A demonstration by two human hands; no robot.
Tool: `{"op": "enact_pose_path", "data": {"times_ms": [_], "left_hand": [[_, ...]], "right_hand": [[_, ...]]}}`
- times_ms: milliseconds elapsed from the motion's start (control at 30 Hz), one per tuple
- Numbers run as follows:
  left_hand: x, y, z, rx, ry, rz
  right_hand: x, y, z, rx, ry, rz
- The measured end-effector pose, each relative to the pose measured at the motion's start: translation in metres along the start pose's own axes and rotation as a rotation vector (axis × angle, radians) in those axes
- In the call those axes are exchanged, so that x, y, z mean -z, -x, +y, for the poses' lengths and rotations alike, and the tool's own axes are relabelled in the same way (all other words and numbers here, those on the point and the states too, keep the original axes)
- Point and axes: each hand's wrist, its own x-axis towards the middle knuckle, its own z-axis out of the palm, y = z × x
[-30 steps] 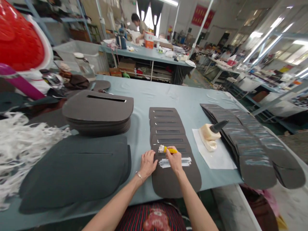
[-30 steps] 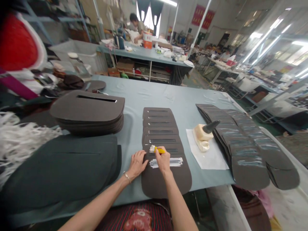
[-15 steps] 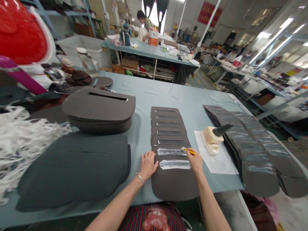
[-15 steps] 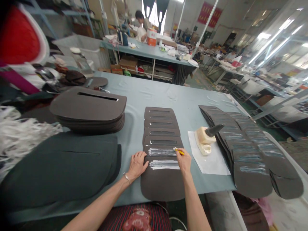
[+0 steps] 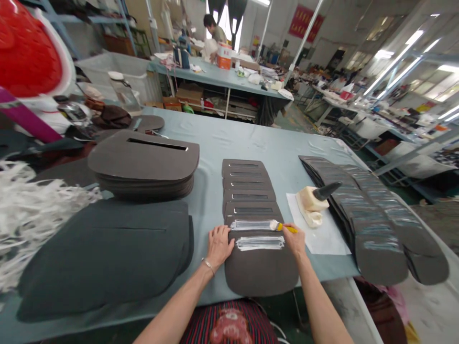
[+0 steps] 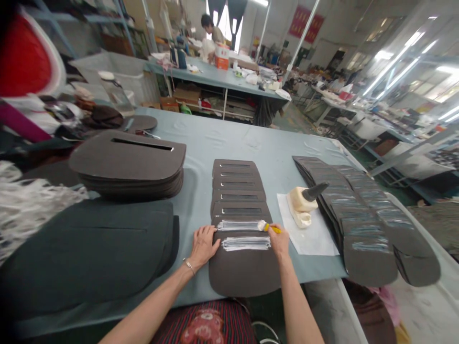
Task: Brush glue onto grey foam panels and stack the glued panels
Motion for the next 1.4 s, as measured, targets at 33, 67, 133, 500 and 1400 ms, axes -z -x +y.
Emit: {"op": "enact_pose_path", "data": {"times_ms": [33, 67, 133, 500, 1400], "left_hand": [[0.0, 0.0, 0.0, 0.002, 0.004, 0.002], [0.0, -0.001, 0.0, 0.007, 0.009, 0.003], [0.001, -0.002, -0.001, 0.034, 0.025, 0.0], [-0.001, 0.042, 0.004, -0.183, 0.0, -0.088], [-0.005, 0.05, 0.01, -0.126, -0.067, -0.053]], "right_hand": [[0.01, -0.005, 0.008, -0.007, 0.04, 0.034], [0.017, -0.008, 0.012, 0.004, 0.075, 0.051], [0.018, -0.005, 0.009, 0.055, 0.122, 0.057], [-0.079, 0.089, -0.082, 0.294, -0.178, -0.209], [0.02, 0.023, 0.006, -0.018, 0.117, 0.217]]}}
